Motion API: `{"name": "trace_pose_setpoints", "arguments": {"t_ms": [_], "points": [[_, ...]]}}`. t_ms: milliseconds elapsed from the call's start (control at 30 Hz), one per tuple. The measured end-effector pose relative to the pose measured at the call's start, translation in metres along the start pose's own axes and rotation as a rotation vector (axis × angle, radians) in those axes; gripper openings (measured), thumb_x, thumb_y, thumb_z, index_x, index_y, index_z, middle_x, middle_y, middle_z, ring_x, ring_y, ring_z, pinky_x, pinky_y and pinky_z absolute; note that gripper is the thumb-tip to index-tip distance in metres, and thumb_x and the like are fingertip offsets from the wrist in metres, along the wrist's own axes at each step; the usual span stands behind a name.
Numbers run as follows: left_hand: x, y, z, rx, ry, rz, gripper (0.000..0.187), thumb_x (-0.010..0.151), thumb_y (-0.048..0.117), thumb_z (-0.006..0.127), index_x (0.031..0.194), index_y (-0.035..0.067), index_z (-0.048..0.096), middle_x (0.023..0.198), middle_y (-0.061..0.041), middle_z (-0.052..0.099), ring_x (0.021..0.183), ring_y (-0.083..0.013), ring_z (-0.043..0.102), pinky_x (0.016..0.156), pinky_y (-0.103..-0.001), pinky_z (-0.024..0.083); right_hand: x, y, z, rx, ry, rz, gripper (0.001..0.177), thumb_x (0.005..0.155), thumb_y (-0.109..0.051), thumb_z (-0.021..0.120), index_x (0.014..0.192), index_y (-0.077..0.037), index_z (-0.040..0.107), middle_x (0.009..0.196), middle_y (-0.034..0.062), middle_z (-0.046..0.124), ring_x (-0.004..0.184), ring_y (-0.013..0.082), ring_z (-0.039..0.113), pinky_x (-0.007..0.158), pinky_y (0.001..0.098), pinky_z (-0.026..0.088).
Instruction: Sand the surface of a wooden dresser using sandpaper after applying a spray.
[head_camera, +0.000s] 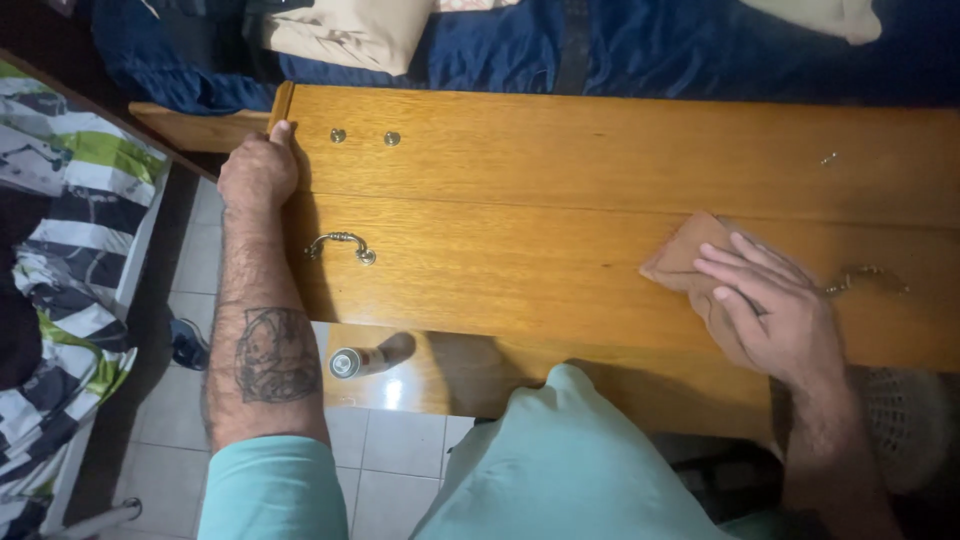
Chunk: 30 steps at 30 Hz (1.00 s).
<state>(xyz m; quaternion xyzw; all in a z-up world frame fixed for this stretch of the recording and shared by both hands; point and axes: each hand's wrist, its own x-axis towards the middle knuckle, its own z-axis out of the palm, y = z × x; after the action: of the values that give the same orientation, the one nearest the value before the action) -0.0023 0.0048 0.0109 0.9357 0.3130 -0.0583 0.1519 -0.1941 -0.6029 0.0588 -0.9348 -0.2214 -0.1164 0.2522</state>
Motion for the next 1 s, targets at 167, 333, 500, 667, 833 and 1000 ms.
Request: {"name": "trace_pose_setpoints", "arguments": {"t_ms": [167, 333, 500, 667, 833, 1000], "points": [[0.032, -0.024, 0.015, 0.022, -0.079, 0.253, 0.08, 0.111, 0.061, 0.021, 0.139, -0.008, 0.051, 0.138, -0.035, 0.054, 0.129, -0.0545, 0.05, 0.108, -0.061, 0.034, 0.001, 0.002, -0.001, -0.067, -0.028, -0.048, 0.035, 0.102, -0.012, 0.054, 0.133, -0.014, 0.071, 0.143, 0.0052, 0.067, 0.144, 0.0326, 0.056, 0.122, 0.0472, 0.042], [-0.009, -0.015, -0.022, -0.064, -0.169, 0.211, 0.085, 0.104, 0.069, 0.023, 0.142, -0.002, 0.05, 0.142, -0.036, 0.052, 0.135, -0.0528, 0.046, 0.112, -0.057, 0.031, 0.004, 0.002, 0.01, -0.215, -0.144, -0.09, 0.049, 0.102, -0.02, 0.048, 0.15, -0.017, 0.056, 0.157, 0.005, 0.054, 0.152, 0.0336, 0.043, 0.125, 0.0476, 0.033], [0.005, -0.026, -0.004, -0.019, -0.076, 0.228, 0.078, 0.108, 0.066, 0.026, 0.13, 0.0, 0.06, 0.131, -0.035, 0.062, 0.126, -0.0531, 0.054, 0.105, -0.059, 0.037, 0.012, -0.021, 0.022, -0.354, -0.191, -0.1, 0.058, 0.103, -0.027, 0.039, 0.159, -0.011, 0.041, 0.164, 0.0103, 0.042, 0.155, 0.0429, 0.032, 0.128, 0.0488, 0.025], [0.001, -0.022, -0.002, -0.085, -0.024, 0.178, 0.081, 0.106, 0.068, 0.029, 0.129, -0.002, 0.061, 0.13, -0.032, 0.063, 0.124, -0.0496, 0.056, 0.106, -0.057, 0.039, 0.053, -0.059, 0.019, -0.303, -0.238, -0.074, 0.064, 0.084, -0.03, 0.067, 0.133, 0.011, 0.059, 0.148, 0.027, 0.053, 0.146, 0.0405, 0.043, 0.125, 0.0487, 0.031], [-0.002, -0.023, -0.002, -0.101, 0.018, 0.193, 0.077, 0.106, 0.067, 0.033, 0.125, 0.0, 0.066, 0.125, -0.032, 0.065, 0.121, -0.0517, 0.057, 0.103, -0.059, 0.041, 0.078, -0.043, 0.053, -0.208, -0.379, -0.246, 0.064, 0.102, -0.034, 0.041, 0.162, -0.013, 0.03, 0.169, 0.0096, 0.027, 0.157, 0.0343, 0.016, 0.125, 0.0451, 0.012], [0.027, -0.028, 0.009, -0.039, -0.011, 0.192, 0.072, 0.11, 0.065, 0.033, 0.14, 0.008, 0.064, 0.127, -0.03, 0.068, 0.127, -0.0461, 0.059, 0.104, -0.057, 0.047, 0.122, -0.027, 0.078, -0.231, -0.296, -0.345, 0.062, 0.103, -0.039, 0.048, 0.161, -0.02, 0.039, 0.166, 0.0034, 0.038, 0.153, 0.0344, 0.029, 0.125, 0.0457, 0.022]]}}
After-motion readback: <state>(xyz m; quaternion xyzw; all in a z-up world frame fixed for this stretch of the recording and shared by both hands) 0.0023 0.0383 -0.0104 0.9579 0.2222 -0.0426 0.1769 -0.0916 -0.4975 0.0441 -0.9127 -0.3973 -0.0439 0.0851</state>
